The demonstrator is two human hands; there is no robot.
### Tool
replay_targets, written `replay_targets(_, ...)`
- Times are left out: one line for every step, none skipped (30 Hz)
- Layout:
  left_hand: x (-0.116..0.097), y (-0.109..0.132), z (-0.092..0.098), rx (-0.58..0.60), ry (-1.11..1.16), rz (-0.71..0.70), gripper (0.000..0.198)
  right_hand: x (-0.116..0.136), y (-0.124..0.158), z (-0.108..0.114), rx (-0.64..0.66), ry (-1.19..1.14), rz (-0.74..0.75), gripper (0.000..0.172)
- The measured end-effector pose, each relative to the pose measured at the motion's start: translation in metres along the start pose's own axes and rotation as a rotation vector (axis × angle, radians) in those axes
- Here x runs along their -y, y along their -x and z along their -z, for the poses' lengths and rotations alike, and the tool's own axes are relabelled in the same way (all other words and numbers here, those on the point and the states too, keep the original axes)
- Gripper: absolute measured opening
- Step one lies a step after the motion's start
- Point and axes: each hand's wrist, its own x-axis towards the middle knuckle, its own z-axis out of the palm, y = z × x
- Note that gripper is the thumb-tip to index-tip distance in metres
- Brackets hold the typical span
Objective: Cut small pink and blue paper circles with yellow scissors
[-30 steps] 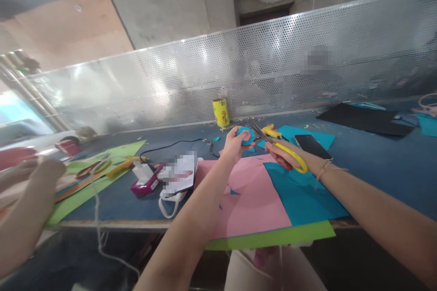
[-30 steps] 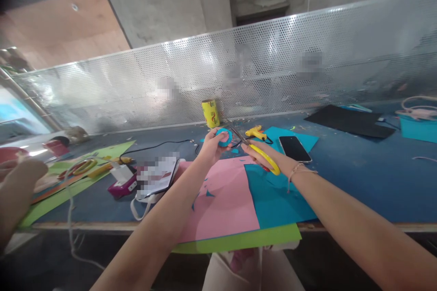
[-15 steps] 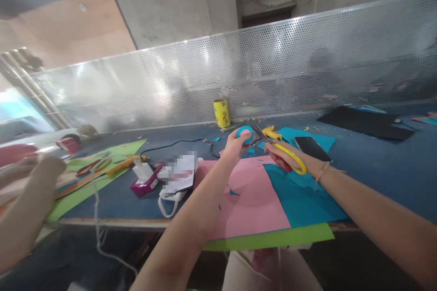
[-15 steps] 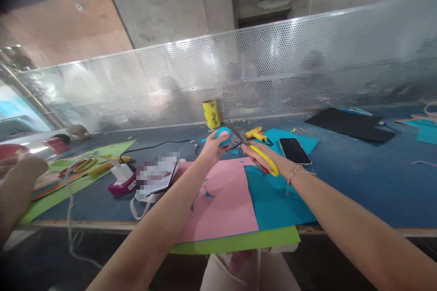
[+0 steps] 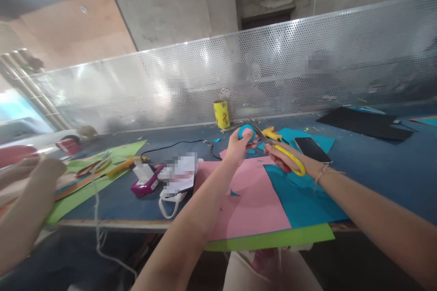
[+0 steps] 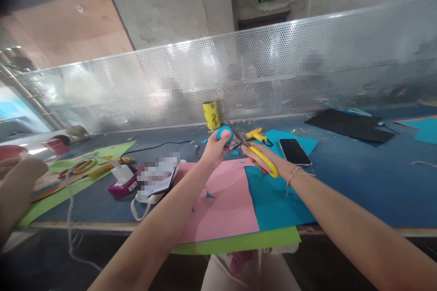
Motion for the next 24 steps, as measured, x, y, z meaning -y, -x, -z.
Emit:
replay_targets(-0.0003,0.0004,-0.0002,0.008,0.017,-0.002,0.036,-0.0005,0.0001,-0.0003,0.0,-0.006,0.001,0.05)
replay_targets(-0.0007,0.0007,-0.0002,0.011,0.032,-0.002,0.037,-0.0004,0.0003,-0.0005,-0.003,-0.008,-0.001,0.05)
replay_targets(-0.0013,0.001,0.0,0.007,0.046,-0.001,0.038,0.0003,0.0007,-0.0007,-0.007,-0.009,-0.006,0.049)
replay_targets(-0.0021,0.0011,0.0001,0.002,0.056,0.0,0.039,0.0014,0.0011,-0.001,-0.01,-0.01,-0.013,0.049)
replay_targets(-0.0029,0.0013,0.0003,0.0,0.061,0.001,0.039,0.0028,0.0016,-0.0014,-0.017,-0.015,-0.02,0.048)
replay_targets(-0.0037,0.0014,0.0004,0.0,0.063,0.002,0.039,0.0043,0.002,-0.0017,-0.024,-0.022,-0.025,0.048)
replay_targets(-0.0043,0.0014,0.0004,0.001,0.063,0.002,0.039,0.0057,0.0023,-0.0021,-0.029,-0.031,-0.027,0.048)
replay_targets(-0.0047,0.0013,0.0003,-0.001,0.06,-0.001,0.04,0.0069,0.0025,-0.0025,-0.03,-0.04,-0.029,0.047)
replay_targets(-0.0049,0.0012,0.0001,-0.01,0.056,-0.006,0.041,0.0076,0.0026,-0.0029,-0.03,-0.051,-0.032,0.047)
replay_targets(-0.0049,0.0011,-0.0001,-0.025,0.053,-0.014,0.042,0.0078,0.0026,-0.0033,-0.03,-0.06,-0.038,0.047)
replay_targets(-0.0047,0.0009,-0.0002,-0.044,0.05,-0.023,0.043,0.0075,0.0023,-0.0036,-0.027,-0.067,-0.047,0.046)
replay_targets(-0.0044,0.0007,-0.0003,-0.062,0.047,-0.031,0.044,0.0068,0.002,-0.0039,-0.027,-0.075,-0.058,0.045)
replay_targets(-0.0041,0.0006,-0.0004,-0.075,0.045,-0.036,0.045,0.0057,0.0016,-0.0042,-0.03,-0.085,-0.071,0.045)
replay_targets(-0.0039,0.0006,-0.0004,-0.08,0.04,-0.037,0.046,0.0044,0.0012,-0.0045,-0.037,-0.095,-0.079,0.044)
replay_targets(-0.0037,0.0007,-0.0004,-0.078,0.035,-0.035,0.046,0.0032,0.0008,-0.0048,-0.041,-0.103,-0.082,0.044)
replay_targets(-0.0037,0.0008,-0.0004,-0.071,0.03,-0.032,0.046,0.0021,0.0005,-0.005,-0.044,-0.108,-0.076,0.044)
replay_targets(-0.0038,0.001,-0.0004,-0.06,0.026,-0.028,0.047,0.0012,0.0003,-0.0051,-0.046,-0.108,-0.065,0.044)
replay_targets(-0.0039,0.0011,-0.0004,-0.046,0.024,-0.024,0.047,0.0007,0.0002,-0.0051,-0.043,-0.101,-0.054,0.044)
replay_targets(-0.004,0.0012,-0.0005,-0.032,0.023,-0.021,0.046,0.0006,0.0002,-0.005,-0.038,-0.09,-0.047,0.044)
replay_targets(-0.0041,0.0012,-0.0006,-0.02,0.023,-0.019,0.046,0.0008,0.0003,-0.0048,-0.032,-0.081,-0.048,0.044)
replay_targets(-0.0041,0.0011,-0.0008,-0.01,0.024,-0.019,0.045,0.0013,0.0005,-0.0047,-0.026,-0.076,-0.053,0.043)
replay_targets(-0.0041,0.0009,-0.0009,0.0,0.023,-0.018,0.044,0.002,0.0007,-0.0045,-0.021,-0.073,-0.059,0.043)
replay_targets(-0.0041,0.0007,-0.0011,0.006,0.021,-0.02,0.043,0.0027,0.0009,-0.0044,-0.015,-0.071,-0.063,0.042)
replay_targets(-0.004,0.0004,-0.0012,0.009,0.02,-0.023,0.042,0.0035,0.0011,-0.0044,-0.011,-0.068,-0.06,0.042)
